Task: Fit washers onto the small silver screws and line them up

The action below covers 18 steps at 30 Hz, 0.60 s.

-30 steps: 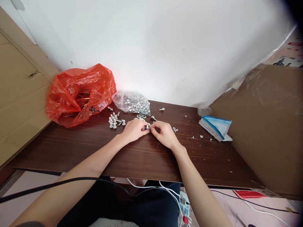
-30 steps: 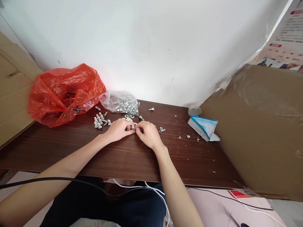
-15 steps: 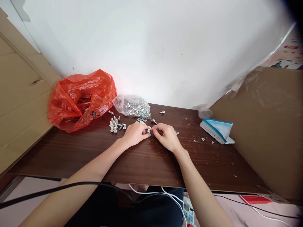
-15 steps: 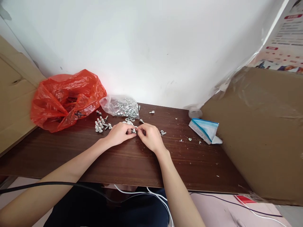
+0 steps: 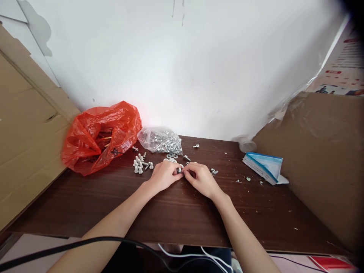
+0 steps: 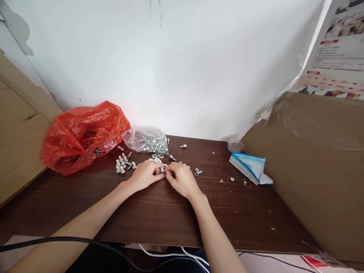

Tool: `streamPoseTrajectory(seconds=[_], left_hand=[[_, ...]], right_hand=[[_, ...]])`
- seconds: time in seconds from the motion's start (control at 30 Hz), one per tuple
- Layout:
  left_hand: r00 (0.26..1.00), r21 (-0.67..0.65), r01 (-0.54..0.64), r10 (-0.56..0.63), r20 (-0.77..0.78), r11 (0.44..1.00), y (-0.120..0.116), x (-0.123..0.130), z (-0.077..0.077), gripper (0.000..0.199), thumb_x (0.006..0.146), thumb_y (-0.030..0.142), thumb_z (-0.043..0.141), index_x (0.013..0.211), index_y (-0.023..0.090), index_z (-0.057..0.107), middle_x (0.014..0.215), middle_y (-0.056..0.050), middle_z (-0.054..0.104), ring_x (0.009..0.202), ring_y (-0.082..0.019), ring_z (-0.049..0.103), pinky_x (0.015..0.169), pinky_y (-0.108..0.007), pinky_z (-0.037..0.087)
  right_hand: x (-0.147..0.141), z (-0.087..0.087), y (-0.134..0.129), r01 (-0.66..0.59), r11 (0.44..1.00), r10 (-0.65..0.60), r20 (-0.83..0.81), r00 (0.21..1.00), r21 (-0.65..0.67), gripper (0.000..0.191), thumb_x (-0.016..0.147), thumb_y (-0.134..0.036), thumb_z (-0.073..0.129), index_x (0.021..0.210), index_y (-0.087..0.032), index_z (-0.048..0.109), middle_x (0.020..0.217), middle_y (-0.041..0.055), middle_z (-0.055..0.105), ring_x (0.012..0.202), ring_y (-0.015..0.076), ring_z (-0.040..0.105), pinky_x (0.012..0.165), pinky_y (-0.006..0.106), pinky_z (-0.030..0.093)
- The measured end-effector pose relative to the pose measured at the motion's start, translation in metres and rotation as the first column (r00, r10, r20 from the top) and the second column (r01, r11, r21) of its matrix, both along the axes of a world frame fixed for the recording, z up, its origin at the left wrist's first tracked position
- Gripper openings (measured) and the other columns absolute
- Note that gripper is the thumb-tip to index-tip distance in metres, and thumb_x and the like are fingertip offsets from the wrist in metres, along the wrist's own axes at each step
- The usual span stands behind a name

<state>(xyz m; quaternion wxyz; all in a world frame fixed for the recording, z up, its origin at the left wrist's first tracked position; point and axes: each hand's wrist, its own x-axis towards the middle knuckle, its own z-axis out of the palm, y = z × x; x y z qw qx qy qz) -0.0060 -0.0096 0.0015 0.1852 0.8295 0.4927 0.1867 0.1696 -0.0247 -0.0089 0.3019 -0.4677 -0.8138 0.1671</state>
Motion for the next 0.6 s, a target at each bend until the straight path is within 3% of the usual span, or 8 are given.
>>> streamPoseTrajectory(seconds=[0.33,0.6], left_hand=[[1.000,-0.023,-0.024,0.024,-0.015,0.999,-0.0005,0.0004,0.0028,0.011,0.079,0.027,0.061,0.085,0.021,0.069,0.069,0.001,0.066,0.068,-0.015,0.057,0.060,-0.024,0.033],[0.999,-0.011,-0.023,0.023,-0.036,1.000,-0.0002,0.0001,0.0036,0.008,0.079,0.025,0.060,0.077,0.021,0.066,0.067,0.001,0.064,0.065,-0.014,0.055,0.057,-0.024,0.030]], right_hand=[[-0.0008,0.0006,0.0013,0.045,0.999,-0.045,-0.036,0.998,-0.008,0.020,0.087,-0.017,0.050,0.083,-0.021,0.069,0.083,0.0024,0.067,0.072,0.0162,0.059,0.065,0.026,0.041],[-0.0014,0.0007,0.0018,-0.003,1.000,0.003,-0.029,1.000,0.011,0.022,0.089,-0.019,0.048,0.081,-0.021,0.068,0.076,0.0024,0.065,0.069,0.0160,0.057,0.066,0.027,0.042]])
